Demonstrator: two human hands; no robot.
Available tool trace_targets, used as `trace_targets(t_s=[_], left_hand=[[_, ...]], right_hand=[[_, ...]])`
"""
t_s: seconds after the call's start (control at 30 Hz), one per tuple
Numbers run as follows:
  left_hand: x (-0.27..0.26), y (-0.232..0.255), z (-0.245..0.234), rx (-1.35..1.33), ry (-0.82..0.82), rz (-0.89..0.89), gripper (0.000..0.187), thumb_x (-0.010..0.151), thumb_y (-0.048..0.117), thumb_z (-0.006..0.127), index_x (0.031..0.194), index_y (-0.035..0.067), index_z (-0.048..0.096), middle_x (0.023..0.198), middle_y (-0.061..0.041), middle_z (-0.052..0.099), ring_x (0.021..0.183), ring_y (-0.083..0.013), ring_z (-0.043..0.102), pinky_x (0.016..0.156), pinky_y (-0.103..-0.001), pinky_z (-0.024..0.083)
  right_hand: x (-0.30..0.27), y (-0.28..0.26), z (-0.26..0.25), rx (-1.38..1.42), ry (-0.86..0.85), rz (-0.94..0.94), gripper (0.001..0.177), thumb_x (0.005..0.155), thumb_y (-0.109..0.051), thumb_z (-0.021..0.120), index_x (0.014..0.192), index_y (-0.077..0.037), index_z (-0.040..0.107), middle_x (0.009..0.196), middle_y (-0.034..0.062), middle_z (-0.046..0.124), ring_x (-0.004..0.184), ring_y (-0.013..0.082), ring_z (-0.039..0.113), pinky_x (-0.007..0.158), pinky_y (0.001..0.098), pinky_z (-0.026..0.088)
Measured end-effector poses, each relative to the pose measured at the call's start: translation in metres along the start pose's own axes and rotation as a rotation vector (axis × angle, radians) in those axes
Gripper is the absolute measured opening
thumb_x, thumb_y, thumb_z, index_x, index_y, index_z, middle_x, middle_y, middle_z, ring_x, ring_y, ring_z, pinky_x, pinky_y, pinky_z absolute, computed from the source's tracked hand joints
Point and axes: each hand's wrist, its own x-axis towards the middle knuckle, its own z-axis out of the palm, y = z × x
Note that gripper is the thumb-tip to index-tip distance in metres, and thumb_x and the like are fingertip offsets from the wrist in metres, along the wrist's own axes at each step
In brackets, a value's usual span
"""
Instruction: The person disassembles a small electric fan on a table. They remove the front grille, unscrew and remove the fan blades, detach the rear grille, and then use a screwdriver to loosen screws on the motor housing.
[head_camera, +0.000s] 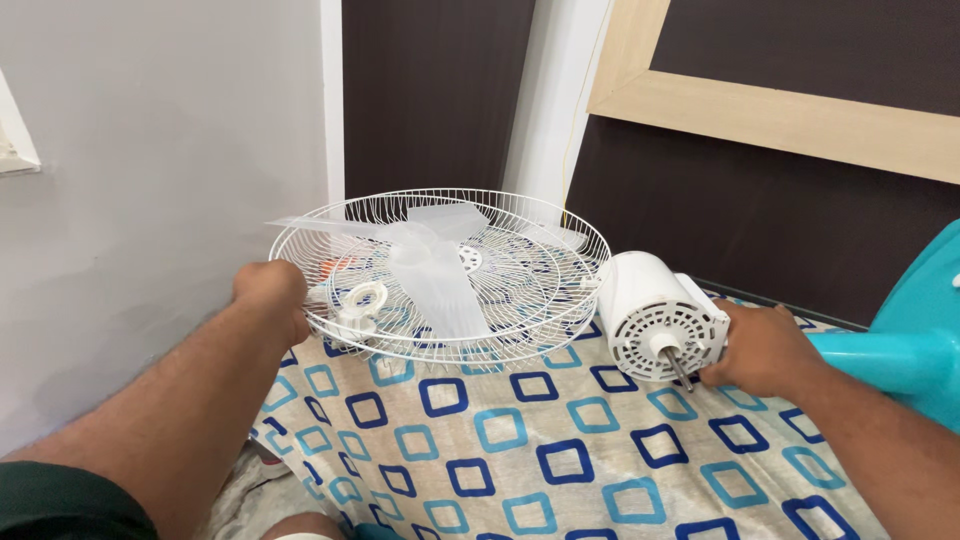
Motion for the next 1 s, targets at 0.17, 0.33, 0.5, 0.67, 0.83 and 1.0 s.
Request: trace_targets(t_s=[0.17, 0.33, 0.5, 0.67, 0.83, 1.0], left_hand=[[-0.001, -0.001, 0.000, -0.044, 0.026, -0.005, 0.040, 0.101, 0.013, 0.049, 0.136, -0.007, 0.048, 0.129, -0.023, 0.062, 0.107, -0.0349, 0.071, 0.080, -0.047, 0.062], [-0.002, -0.001, 0.003, -0.078, 0.052, -0.009, 0.040, 0.101, 0.013, 0.049, 0.136, -0.006, 0.048, 0.130, -0.021, 0.062, 0.109, -0.0334, 0.070, 0.081, -0.047, 0.061], [-0.004, -0.002, 0.002, -0.126, 0.080, -0.009, 0.040, 0.101, 0.013, 0.049, 0.136, -0.004, 0.048, 0.130, -0.019, 0.062, 0.110, -0.0320, 0.069, 0.081, -0.046, 0.060], [-0.006, -0.001, 0.004, -0.174, 0.125, -0.012, 0.040, 0.100, 0.014, 0.048, 0.137, -0.003, 0.048, 0.131, -0.018, 0.062, 0.111, -0.0305, 0.069, 0.082, -0.045, 0.060], [-0.012, -0.004, 0.009, -0.262, 0.188, -0.030, 0.040, 0.100, 0.014, 0.048, 0.137, -0.001, 0.048, 0.132, -0.016, 0.062, 0.112, -0.0291, 0.068, 0.083, -0.045, 0.059], [-0.017, -0.007, 0.017, -0.342, 0.249, -0.055, 0.040, 0.100, 0.014, 0.047, 0.137, 0.000, 0.048, 0.132, -0.014, 0.062, 0.113, -0.0276, 0.068, 0.083, -0.044, 0.058]], right_hand=[[-0.002, 0.006, 0.001, -0.024, -0.018, 0.044, 0.078, 0.067, -0.033, 0.094, 0.137, -0.023, 0.061, 0.106, 0.0017, 0.083, 0.113, 0.0208, 0.073, 0.134, 0.0530, 0.019], [-0.001, 0.013, 0.001, -0.011, -0.003, 0.052, 0.086, 0.066, -0.035, 0.095, 0.142, -0.023, 0.056, 0.109, 0.0019, 0.082, 0.115, 0.0213, 0.072, 0.134, 0.0551, 0.016], [0.000, 0.014, -0.001, 0.002, -0.003, 0.061, 0.085, 0.066, -0.035, 0.096, 0.141, -0.023, 0.057, 0.110, 0.0019, 0.081, 0.115, 0.0221, 0.071, 0.133, 0.0561, 0.016], [0.010, 0.025, 0.001, 0.006, 0.054, 0.049, 0.073, 0.064, -0.035, 0.095, 0.129, -0.022, 0.067, 0.110, 0.0017, 0.080, 0.112, 0.0232, 0.073, 0.132, 0.0527, 0.023], [0.031, 0.059, 0.009, 0.157, 0.178, -0.047, 0.075, 0.062, -0.033, 0.094, 0.131, -0.018, 0.068, 0.104, 0.0076, 0.082, 0.099, 0.0268, 0.075, 0.111, 0.0470, 0.049], [0.029, 0.060, 0.016, 0.205, 0.214, -0.081, 0.081, 0.059, -0.032, 0.096, 0.133, -0.018, 0.067, 0.102, 0.0070, 0.081, 0.096, 0.0276, 0.075, 0.105, 0.0485, 0.051]])
